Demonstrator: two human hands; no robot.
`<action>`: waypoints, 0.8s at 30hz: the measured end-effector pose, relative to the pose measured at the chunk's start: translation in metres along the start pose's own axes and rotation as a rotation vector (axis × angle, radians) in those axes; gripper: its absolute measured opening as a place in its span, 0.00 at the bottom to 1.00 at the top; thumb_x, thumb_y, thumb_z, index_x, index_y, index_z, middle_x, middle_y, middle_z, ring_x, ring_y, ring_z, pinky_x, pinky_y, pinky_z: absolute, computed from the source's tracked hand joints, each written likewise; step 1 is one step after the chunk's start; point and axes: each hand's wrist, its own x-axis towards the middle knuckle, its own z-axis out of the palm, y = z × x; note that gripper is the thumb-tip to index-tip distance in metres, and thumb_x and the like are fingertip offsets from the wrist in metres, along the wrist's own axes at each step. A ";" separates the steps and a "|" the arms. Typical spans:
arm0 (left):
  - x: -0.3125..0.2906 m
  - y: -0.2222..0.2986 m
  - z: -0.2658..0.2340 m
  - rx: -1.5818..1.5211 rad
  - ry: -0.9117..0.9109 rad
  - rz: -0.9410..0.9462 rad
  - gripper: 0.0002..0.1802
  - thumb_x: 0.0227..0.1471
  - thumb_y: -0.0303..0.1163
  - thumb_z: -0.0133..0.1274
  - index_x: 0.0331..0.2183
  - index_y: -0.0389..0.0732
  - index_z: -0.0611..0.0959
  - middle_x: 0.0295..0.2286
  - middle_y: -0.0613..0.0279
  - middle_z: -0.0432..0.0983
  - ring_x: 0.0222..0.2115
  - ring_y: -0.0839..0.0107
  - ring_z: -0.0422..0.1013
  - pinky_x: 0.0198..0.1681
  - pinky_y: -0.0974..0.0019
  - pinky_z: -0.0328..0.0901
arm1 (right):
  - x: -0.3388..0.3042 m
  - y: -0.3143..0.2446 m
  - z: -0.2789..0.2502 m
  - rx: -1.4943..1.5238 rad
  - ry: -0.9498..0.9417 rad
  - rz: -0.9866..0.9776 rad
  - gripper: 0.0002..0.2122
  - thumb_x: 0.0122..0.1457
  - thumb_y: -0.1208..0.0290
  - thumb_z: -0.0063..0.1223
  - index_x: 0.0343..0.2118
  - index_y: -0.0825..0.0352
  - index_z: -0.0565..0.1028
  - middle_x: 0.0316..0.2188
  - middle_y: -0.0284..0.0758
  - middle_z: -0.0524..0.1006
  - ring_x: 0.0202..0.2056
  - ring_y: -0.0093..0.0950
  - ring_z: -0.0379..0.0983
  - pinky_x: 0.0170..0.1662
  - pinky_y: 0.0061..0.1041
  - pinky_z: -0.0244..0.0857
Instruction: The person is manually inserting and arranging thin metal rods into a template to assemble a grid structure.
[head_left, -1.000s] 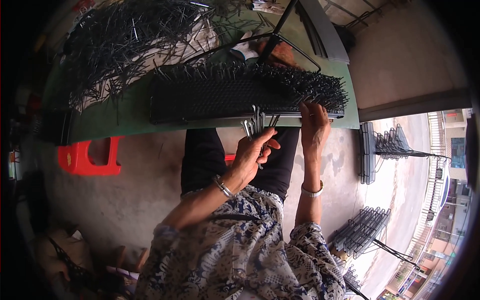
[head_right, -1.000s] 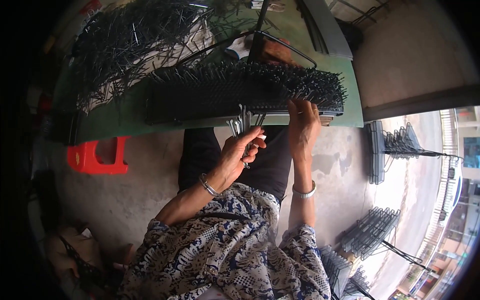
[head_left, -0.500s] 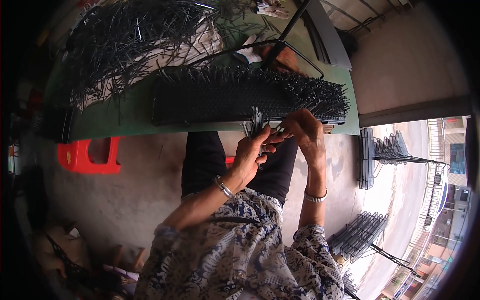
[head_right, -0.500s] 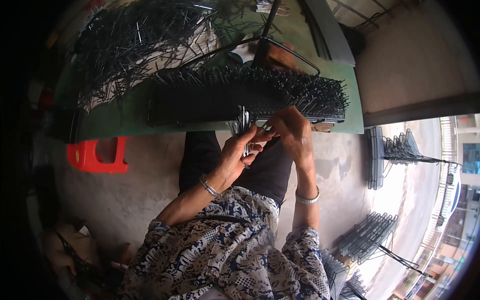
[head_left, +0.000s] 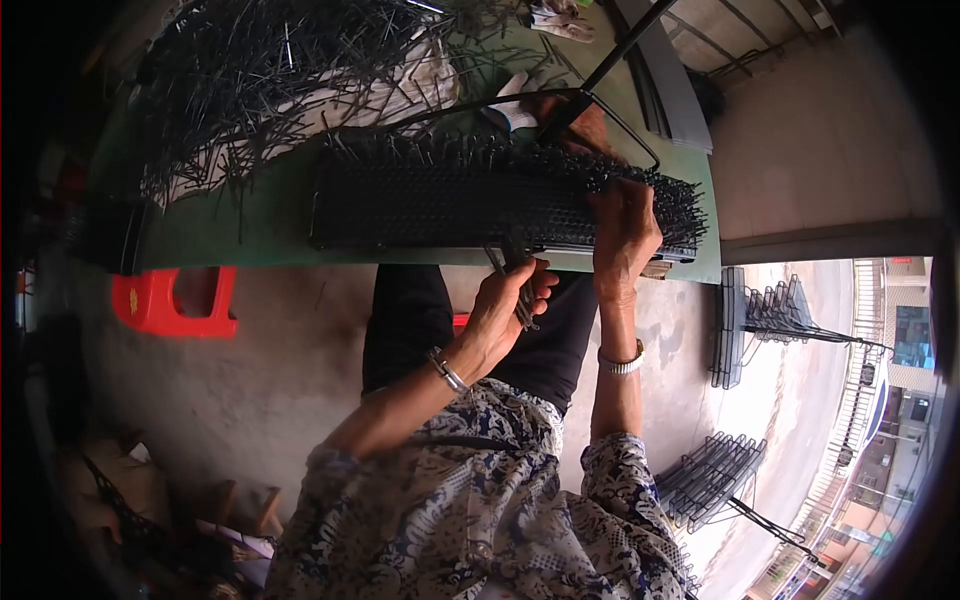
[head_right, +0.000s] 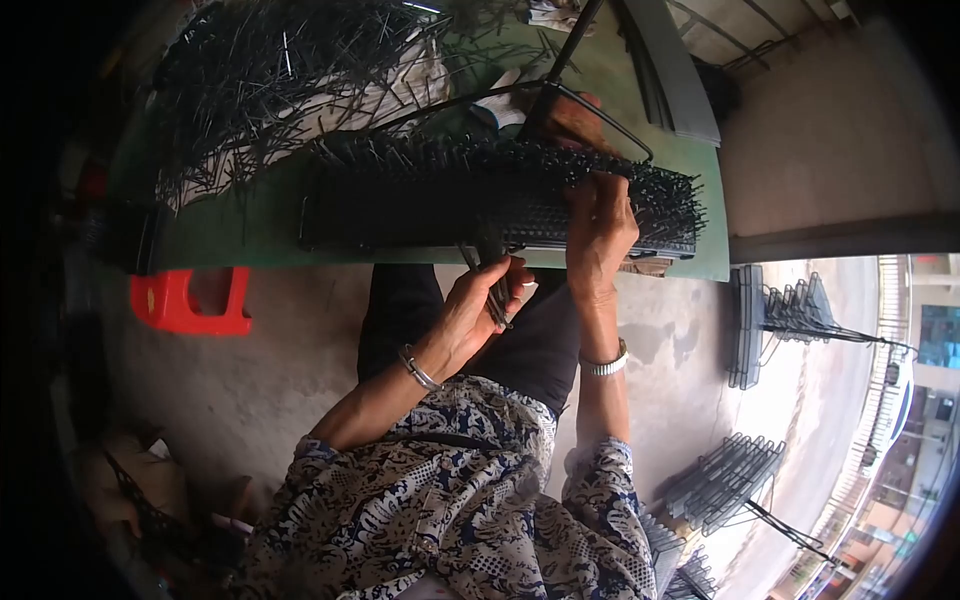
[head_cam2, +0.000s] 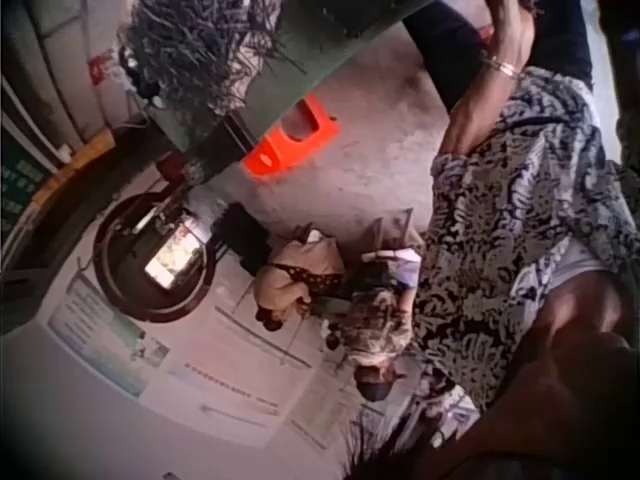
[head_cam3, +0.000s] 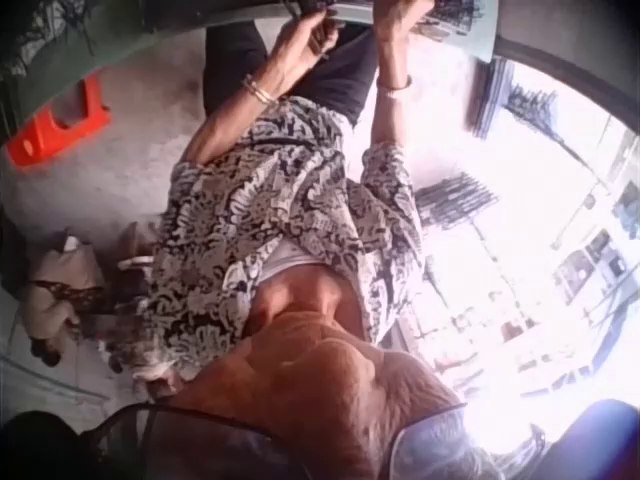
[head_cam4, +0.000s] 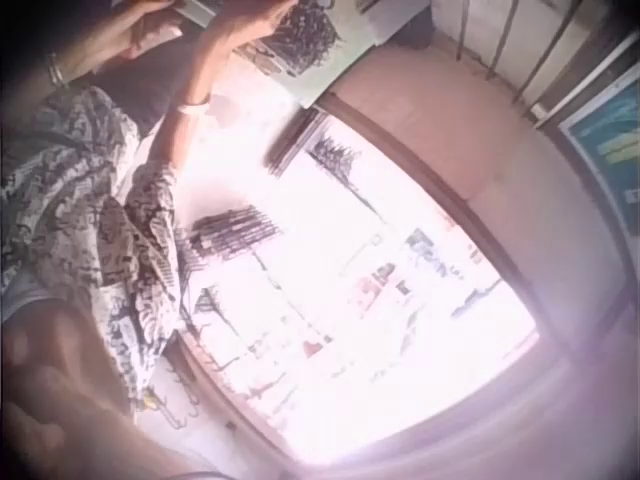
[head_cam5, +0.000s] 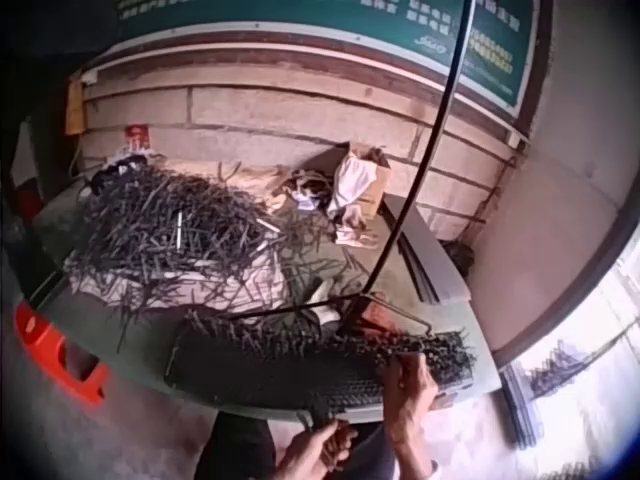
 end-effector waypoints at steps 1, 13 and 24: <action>0.000 0.000 -0.001 -0.004 0.002 0.003 0.14 0.60 0.37 0.49 0.40 0.36 0.79 0.27 0.58 0.78 0.25 0.75 0.70 0.25 0.72 0.65 | 0.000 0.001 0.001 -0.029 -0.008 0.013 0.02 0.60 0.77 0.50 0.34 0.69 0.73 0.24 0.35 0.79 0.26 0.19 0.76 0.30 0.19 0.68; -0.004 0.002 0.004 0.006 0.068 -0.051 0.15 0.61 0.38 0.49 0.39 0.34 0.79 0.20 0.70 0.67 0.19 0.80 0.60 0.21 0.74 0.56 | 0.006 0.006 -0.005 -0.077 -0.062 0.003 0.02 0.58 0.78 0.50 0.30 0.69 0.72 0.22 0.34 0.79 0.26 0.18 0.76 0.28 0.17 0.66; -0.005 0.000 0.003 0.018 0.011 -0.040 0.13 0.61 0.39 0.49 0.38 0.38 0.76 0.18 0.72 0.62 0.15 0.85 0.52 0.17 0.78 0.45 | 0.018 0.006 -0.003 0.065 -0.138 0.054 0.02 0.59 0.78 0.49 0.32 0.71 0.71 0.23 0.34 0.75 0.28 0.21 0.78 0.31 0.19 0.67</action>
